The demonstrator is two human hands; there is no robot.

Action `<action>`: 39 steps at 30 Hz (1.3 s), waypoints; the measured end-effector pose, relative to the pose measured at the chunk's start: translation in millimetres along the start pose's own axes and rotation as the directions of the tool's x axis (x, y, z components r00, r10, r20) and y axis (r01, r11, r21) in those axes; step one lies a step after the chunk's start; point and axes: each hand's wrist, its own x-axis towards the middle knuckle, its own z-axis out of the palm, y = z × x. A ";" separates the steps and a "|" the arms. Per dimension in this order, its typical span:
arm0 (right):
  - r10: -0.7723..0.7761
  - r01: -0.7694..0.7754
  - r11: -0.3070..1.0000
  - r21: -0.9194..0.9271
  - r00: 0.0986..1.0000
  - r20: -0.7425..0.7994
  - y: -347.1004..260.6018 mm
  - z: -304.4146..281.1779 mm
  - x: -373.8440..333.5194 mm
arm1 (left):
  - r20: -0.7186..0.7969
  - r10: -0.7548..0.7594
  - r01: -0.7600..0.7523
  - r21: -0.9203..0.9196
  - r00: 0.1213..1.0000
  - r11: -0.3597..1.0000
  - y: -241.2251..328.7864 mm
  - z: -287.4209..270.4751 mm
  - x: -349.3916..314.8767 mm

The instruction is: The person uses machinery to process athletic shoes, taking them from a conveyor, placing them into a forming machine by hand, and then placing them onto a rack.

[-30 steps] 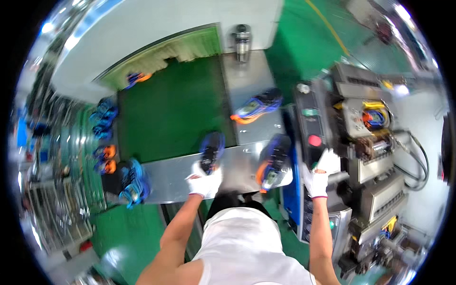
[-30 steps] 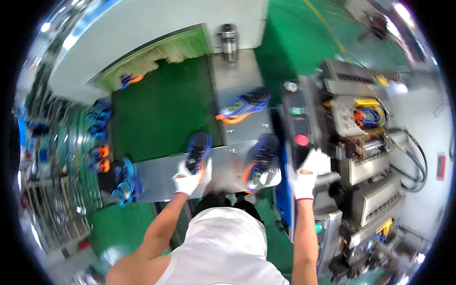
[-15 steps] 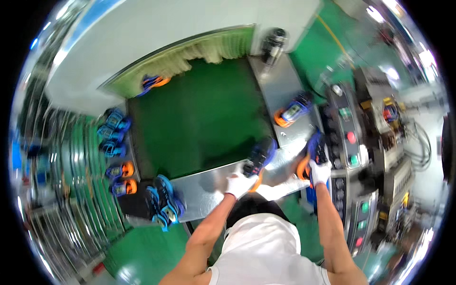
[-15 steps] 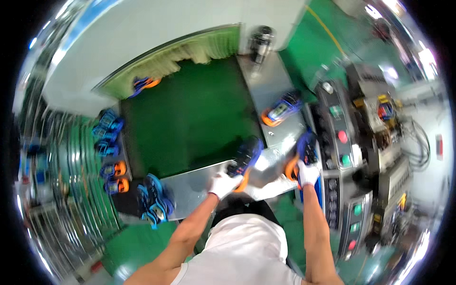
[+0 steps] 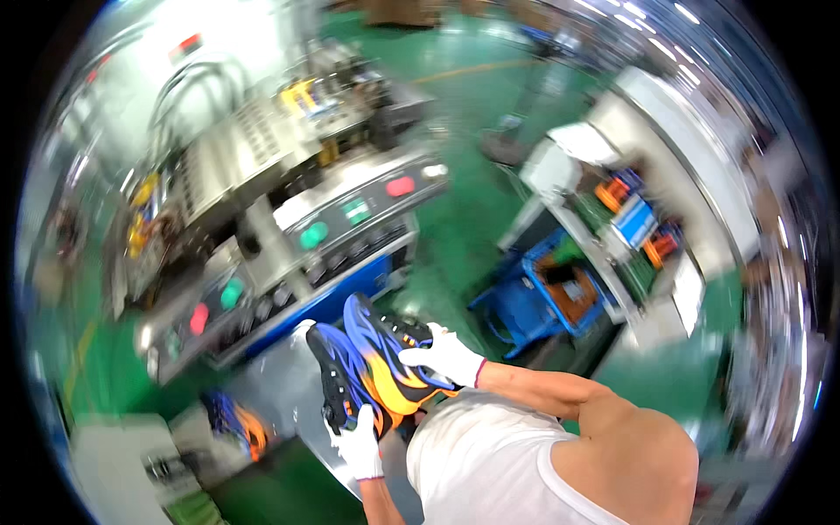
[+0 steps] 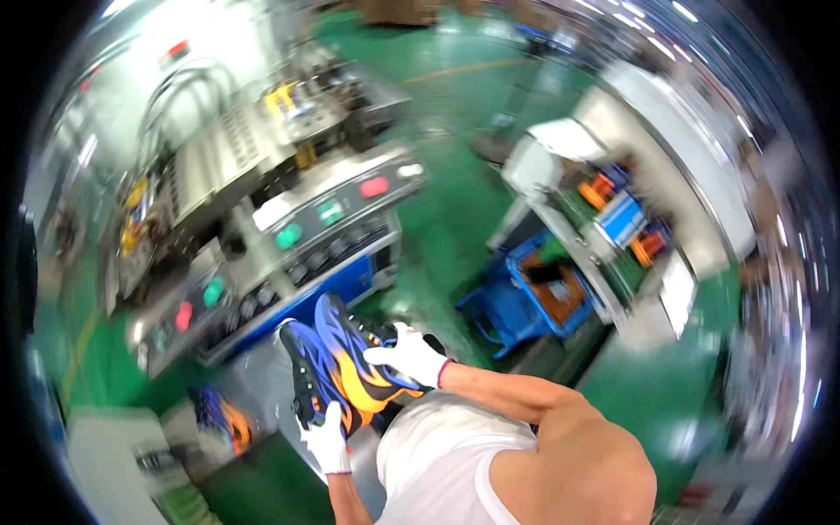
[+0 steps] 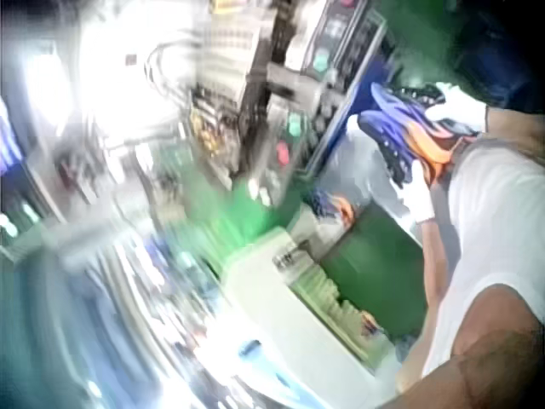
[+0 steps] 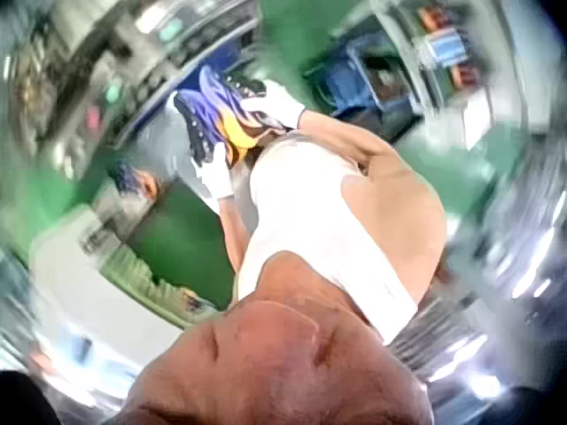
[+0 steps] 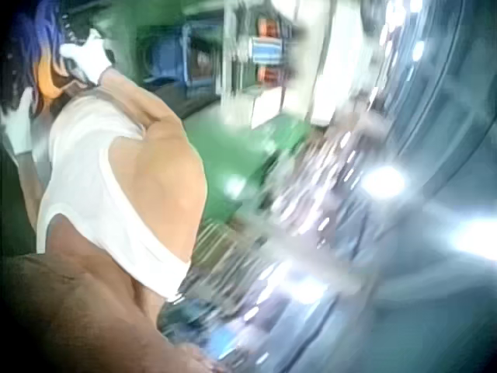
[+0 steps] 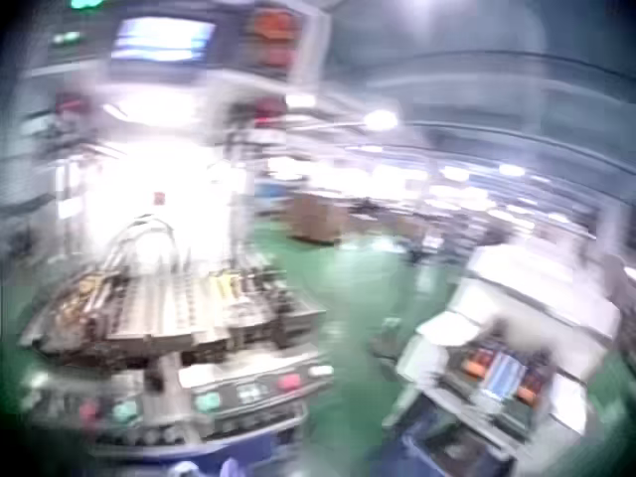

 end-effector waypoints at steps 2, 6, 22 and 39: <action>0.097 -0.083 0.992 0.099 0.984 -0.151 19.0 -48.9 -24.8 | 0.129 0.016 -0.027 0.080 0.992 0.996 29.2 33.8 -4.7; 0.161 0.106 0.904 0.414 0.813 -0.560 73.3 -135.7 -76.4 | 0.502 0.258 -0.370 0.135 0.825 0.919 78.1 125.0 -6.9; 0.228 -0.474 0.863 0.177 0.052 -0.972 203.4 -476.8 -276.6 | 0.927 0.376 -0.963 0.092 -0.011 -0.255 392.0 630.0 -124.4; -0.308 0.351 0.924 -0.153 0.446 -0.840 92.2 -358.2 -76.2 | 0.480 0.876 -0.979 -0.196 -0.044 0.058 212.9 443.1 -8.5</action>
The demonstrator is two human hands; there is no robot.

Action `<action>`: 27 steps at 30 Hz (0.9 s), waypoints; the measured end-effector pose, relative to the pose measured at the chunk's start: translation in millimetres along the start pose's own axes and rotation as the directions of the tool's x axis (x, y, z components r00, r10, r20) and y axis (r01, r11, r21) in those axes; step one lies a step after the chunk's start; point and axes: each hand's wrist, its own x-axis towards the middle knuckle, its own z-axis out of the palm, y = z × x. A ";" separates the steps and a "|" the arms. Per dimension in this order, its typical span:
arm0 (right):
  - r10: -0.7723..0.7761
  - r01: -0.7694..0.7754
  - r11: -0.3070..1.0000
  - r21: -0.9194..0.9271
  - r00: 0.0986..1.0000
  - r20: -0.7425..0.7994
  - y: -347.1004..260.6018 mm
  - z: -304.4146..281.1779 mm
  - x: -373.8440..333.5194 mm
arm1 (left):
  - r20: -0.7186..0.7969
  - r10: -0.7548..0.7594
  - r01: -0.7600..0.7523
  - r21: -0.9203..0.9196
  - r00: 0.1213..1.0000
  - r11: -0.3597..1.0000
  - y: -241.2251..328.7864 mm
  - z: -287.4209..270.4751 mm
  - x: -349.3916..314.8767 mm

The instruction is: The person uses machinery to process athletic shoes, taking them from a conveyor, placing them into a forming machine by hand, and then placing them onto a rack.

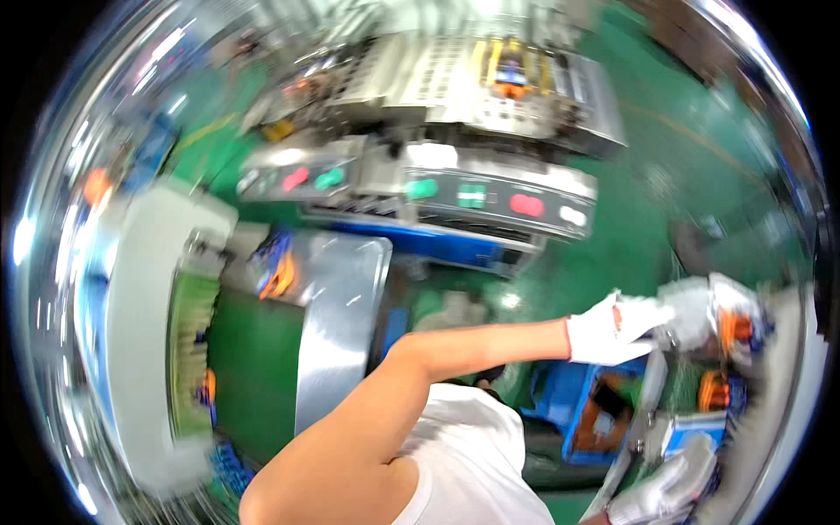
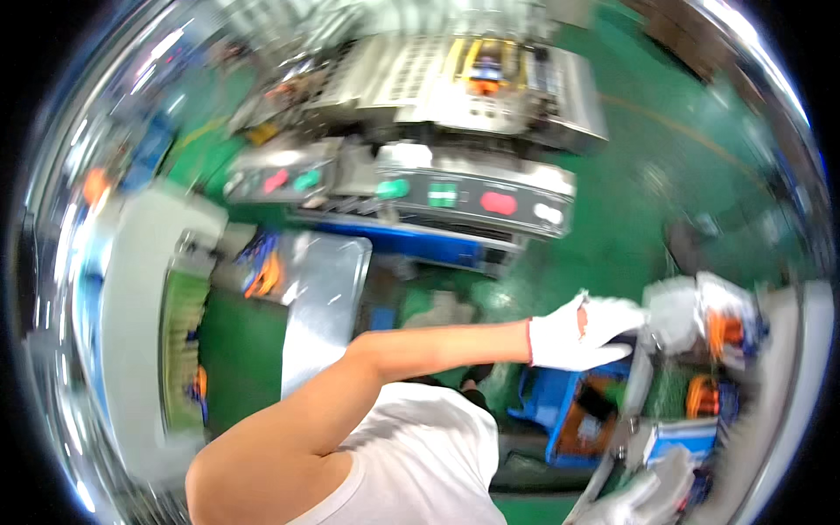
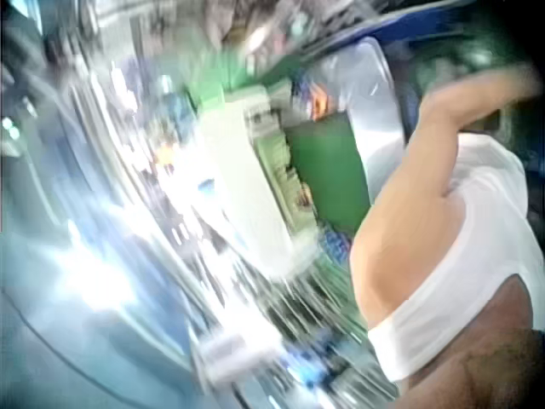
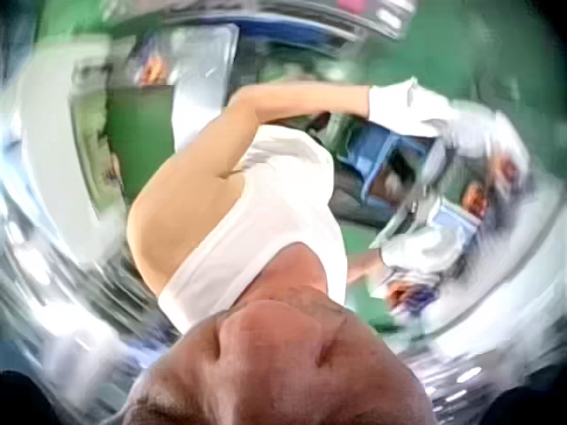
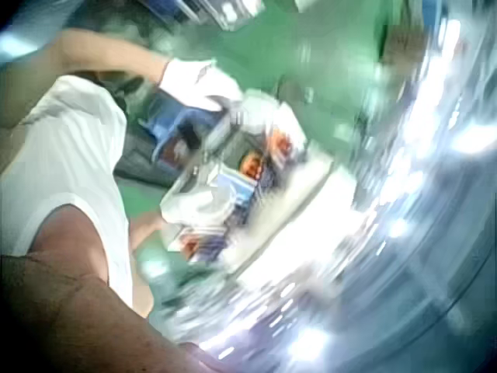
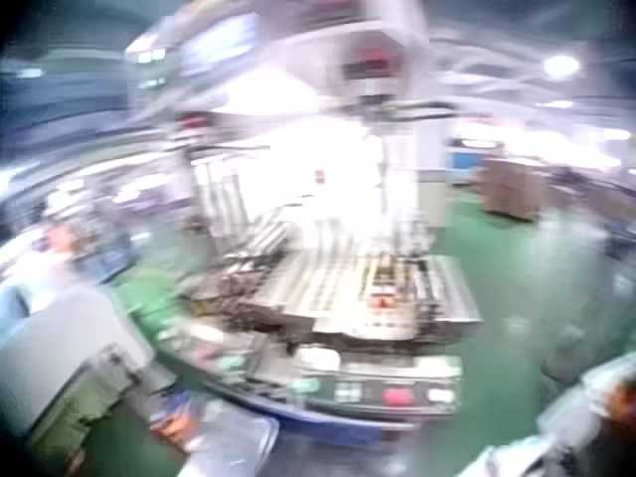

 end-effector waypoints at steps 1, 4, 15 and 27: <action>0.128 -0.161 0.957 0.242 0.981 0.147 5.1 55.3 -7.8 | 0.251 -0.309 0.337 -0.080 0.917 0.938 -18.0 -43.8 -61.3; 0.227 -0.579 0.800 0.155 0.532 0.816 60.5 187.0 -68.8 | 0.283 -0.918 0.846 0.381 0.278 0.374 -44.5 -175.5 -306.4; 0.183 0.877 0.480 0.025 -0.128 0.975 165.4 322.9 -104.4 | -0.742 -0.044 0.505 -0.410 -0.669 -0.760 269.1 -444.6 -890.5; 0.454 0.941 0.328 0.076 -0.228 0.861 -46.5 350.3 -120.0 | -0.964 0.134 0.497 -0.234 -0.229 -0.836 274.6 -547.5 -1087.0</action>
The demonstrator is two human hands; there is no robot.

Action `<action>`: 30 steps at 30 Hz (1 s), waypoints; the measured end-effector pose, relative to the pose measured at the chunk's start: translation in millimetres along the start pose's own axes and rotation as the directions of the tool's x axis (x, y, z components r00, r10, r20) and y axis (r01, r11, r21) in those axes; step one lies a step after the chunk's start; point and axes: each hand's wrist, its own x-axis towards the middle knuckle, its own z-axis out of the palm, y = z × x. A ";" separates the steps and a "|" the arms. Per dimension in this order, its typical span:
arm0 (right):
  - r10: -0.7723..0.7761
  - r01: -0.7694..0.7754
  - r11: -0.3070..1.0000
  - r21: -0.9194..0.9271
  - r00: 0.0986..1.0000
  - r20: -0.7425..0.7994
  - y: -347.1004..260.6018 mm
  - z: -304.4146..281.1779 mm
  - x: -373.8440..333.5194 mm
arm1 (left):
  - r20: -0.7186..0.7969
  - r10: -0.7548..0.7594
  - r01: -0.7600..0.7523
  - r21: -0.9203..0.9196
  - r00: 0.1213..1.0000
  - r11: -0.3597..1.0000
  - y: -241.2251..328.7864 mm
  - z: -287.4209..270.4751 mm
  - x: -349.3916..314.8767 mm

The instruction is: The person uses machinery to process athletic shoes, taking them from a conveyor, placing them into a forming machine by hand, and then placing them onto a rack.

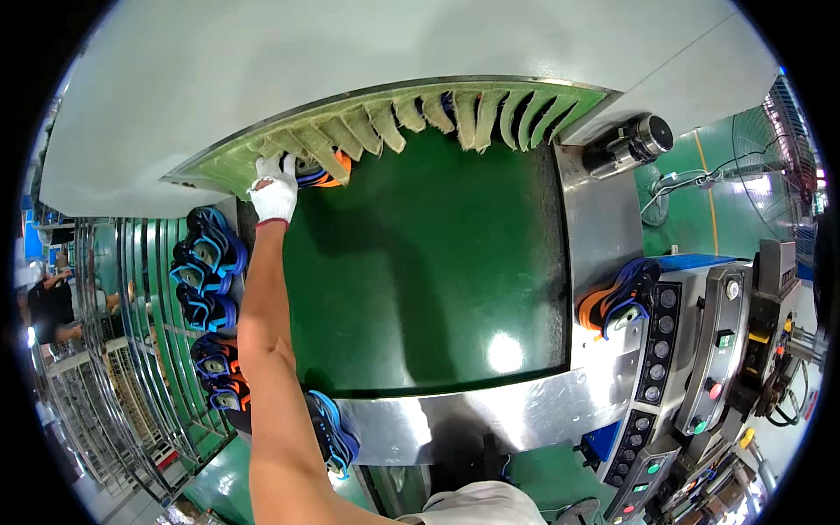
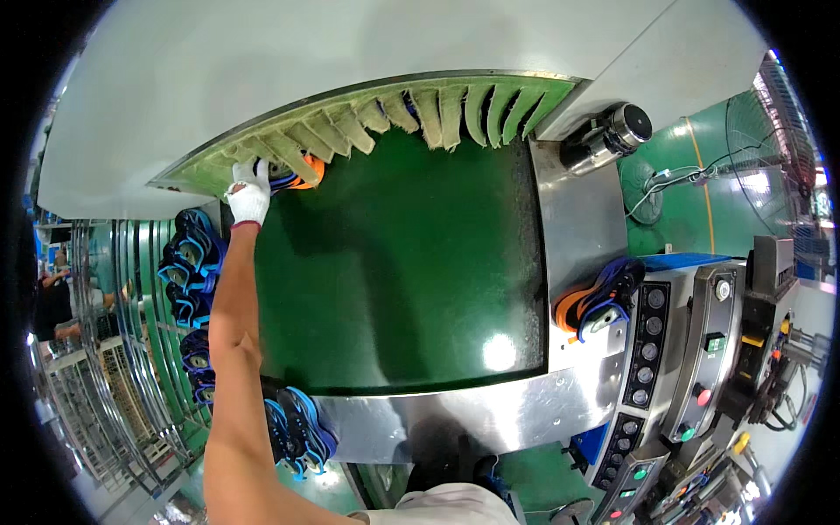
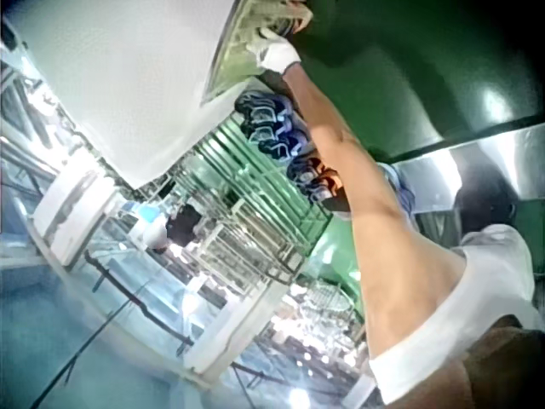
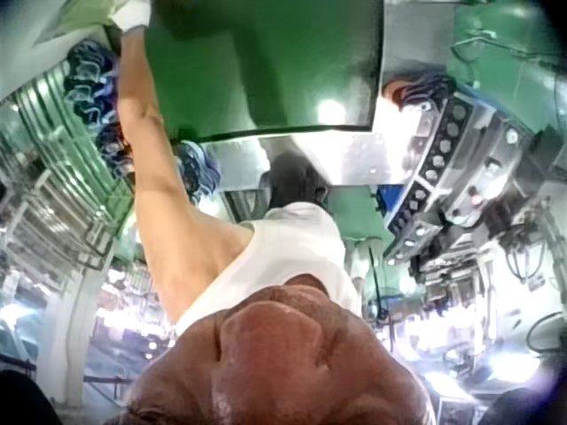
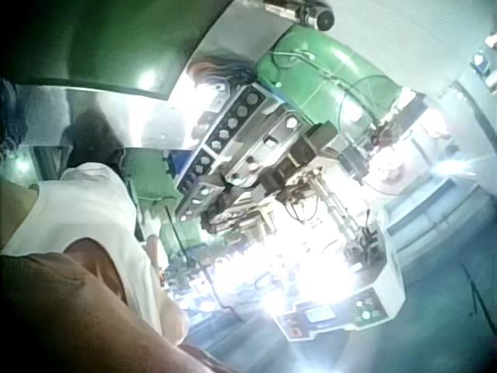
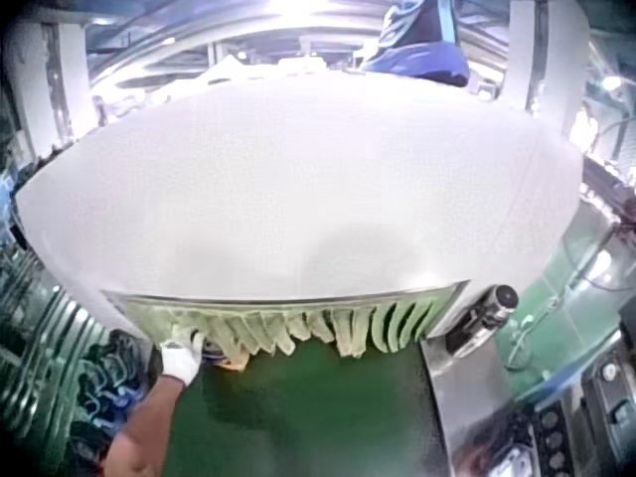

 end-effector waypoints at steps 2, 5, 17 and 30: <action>-0.028 0.110 0.923 0.369 0.975 -0.219 -42.4 -7.5 33.6 | 0.040 -0.095 0.101 -0.217 0.995 0.971 19.8 -21.4 -28.0; -0.108 0.329 0.718 0.613 0.923 -0.369 -186.2 -42.0 78.3 | 0.040 0.008 0.013 -0.500 0.999 0.866 56.8 -64.9 -95.8; -0.622 0.746 0.666 -0.030 0.533 -0.573 -343.3 -141.1 -7.9 | 0.166 0.851 0.154 -0.983 0.499 0.102 410.4 -368.8 -314.5; 0.261 0.531 -0.744 0.406 0.790 -0.555 29.3 -79.7 -85.5 | -0.384 0.896 -0.007 -0.920 0.221 -0.392 800.5 -613.7 -422.9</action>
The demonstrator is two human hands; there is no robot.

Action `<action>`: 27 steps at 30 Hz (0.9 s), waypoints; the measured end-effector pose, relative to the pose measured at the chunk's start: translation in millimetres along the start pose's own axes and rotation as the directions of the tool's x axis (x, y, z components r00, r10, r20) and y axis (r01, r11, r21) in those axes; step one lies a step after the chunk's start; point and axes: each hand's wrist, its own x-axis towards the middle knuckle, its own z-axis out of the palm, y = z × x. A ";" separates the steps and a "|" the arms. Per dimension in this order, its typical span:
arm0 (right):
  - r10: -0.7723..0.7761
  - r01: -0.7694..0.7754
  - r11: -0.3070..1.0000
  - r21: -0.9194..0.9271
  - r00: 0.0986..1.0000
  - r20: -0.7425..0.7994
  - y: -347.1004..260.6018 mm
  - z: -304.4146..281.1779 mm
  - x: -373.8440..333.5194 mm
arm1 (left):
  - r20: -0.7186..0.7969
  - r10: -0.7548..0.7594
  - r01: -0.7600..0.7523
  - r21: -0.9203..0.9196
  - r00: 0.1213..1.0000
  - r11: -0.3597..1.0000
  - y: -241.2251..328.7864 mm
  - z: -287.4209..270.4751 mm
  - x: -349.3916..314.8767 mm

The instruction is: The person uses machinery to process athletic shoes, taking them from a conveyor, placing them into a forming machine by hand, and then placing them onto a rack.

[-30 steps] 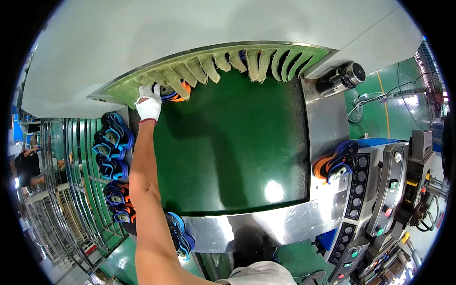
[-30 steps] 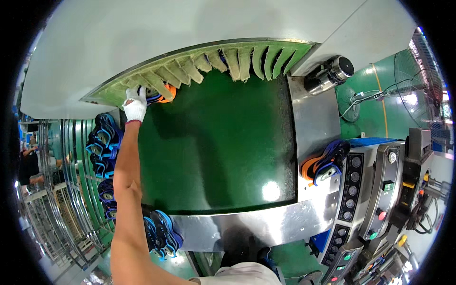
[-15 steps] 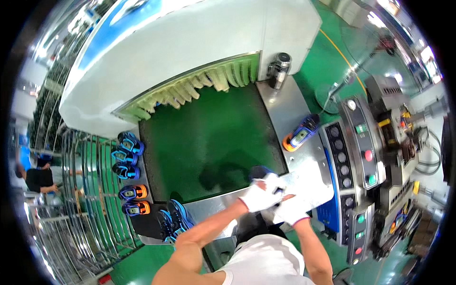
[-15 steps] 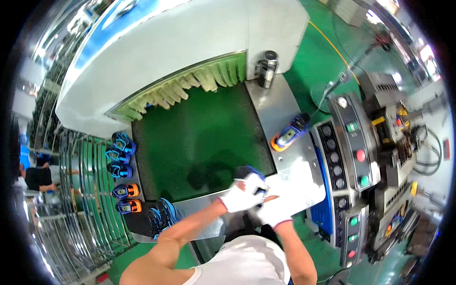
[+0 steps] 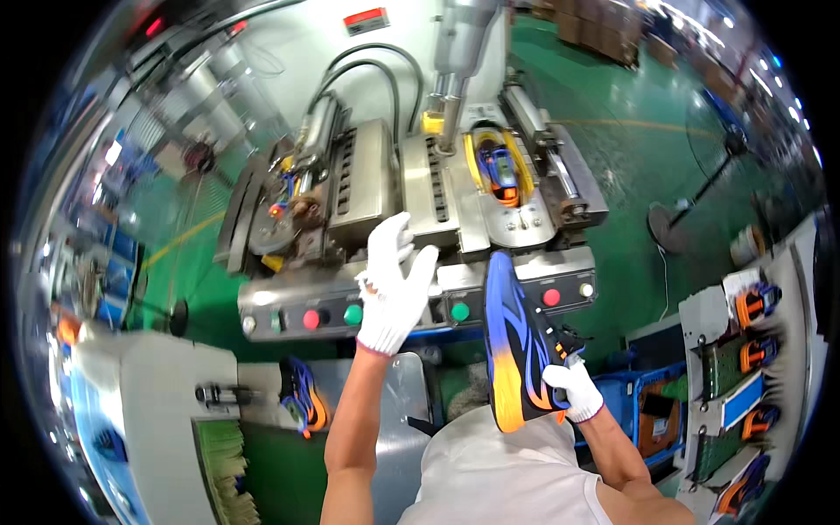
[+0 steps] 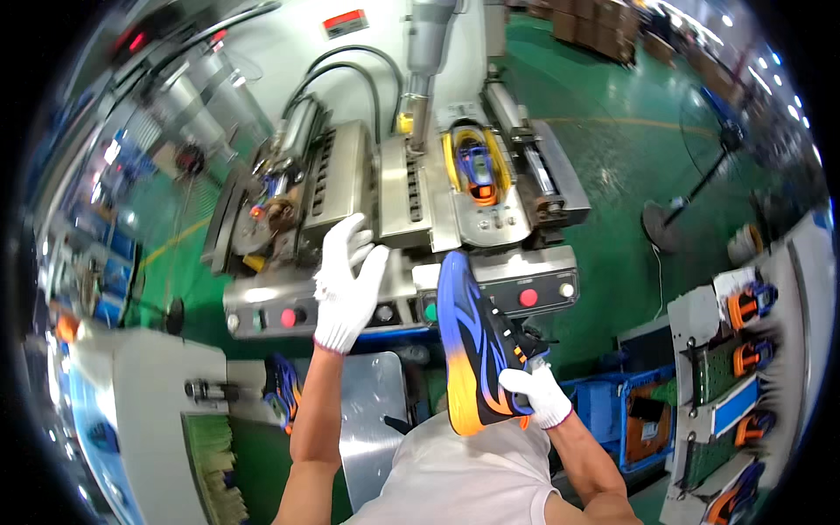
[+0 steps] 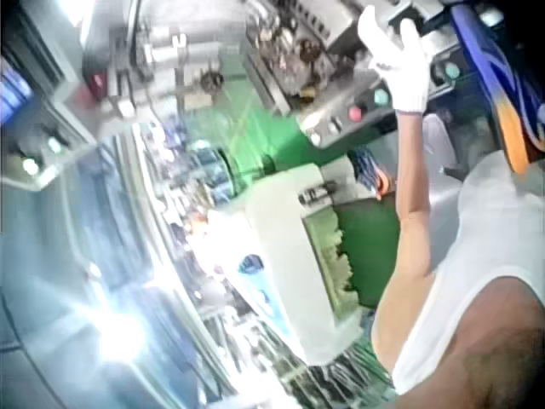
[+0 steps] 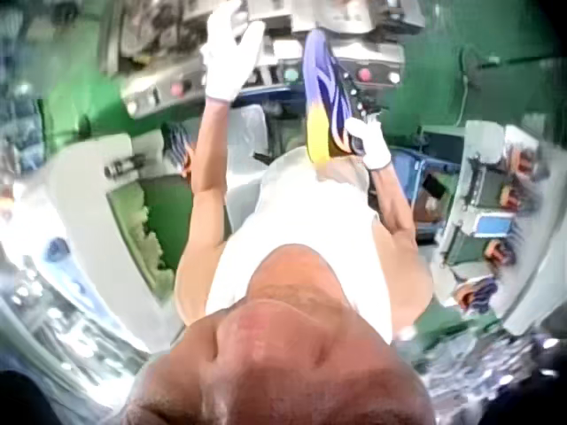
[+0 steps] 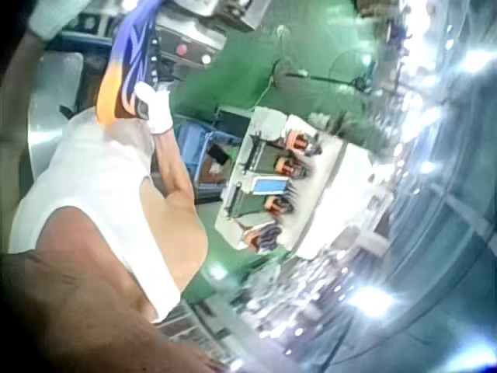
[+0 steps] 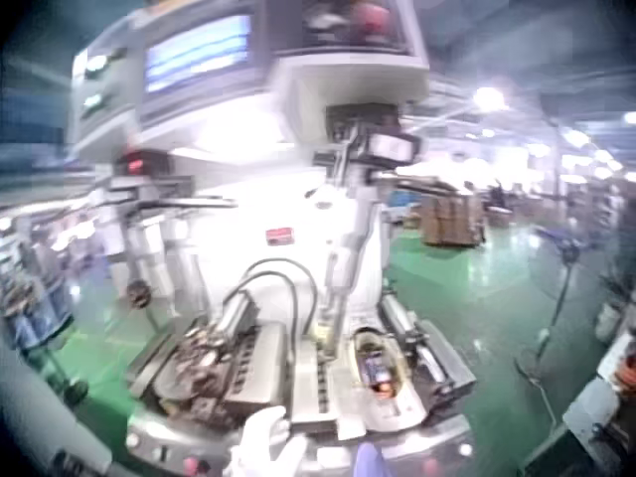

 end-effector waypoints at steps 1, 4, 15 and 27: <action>-0.071 0.070 0.997 -0.018 0.994 -0.082 -0.3 -9.9 -2.6 | 0.064 0.020 -0.022 0.035 0.998 0.999 -10.0 34.9 22.5; -0.298 0.309 0.951 -0.029 0.882 -0.365 12.5 -64.7 3.0 | 0.222 -0.082 0.059 0.109 0.971 0.992 -31.2 149.0 95.0; -0.056 0.130 0.989 0.073 0.776 -0.628 17.6 -96.2 -59.9 | 0.030 -0.516 0.402 0.588 0.856 0.702 -158.2 328.6 240.5; -0.436 0.204 0.807 -0.554 0.838 -0.328 -138.5 -59.7 139.2 | 0.180 -0.405 0.400 0.066 0.896 0.914 -23.4 101.2 100.4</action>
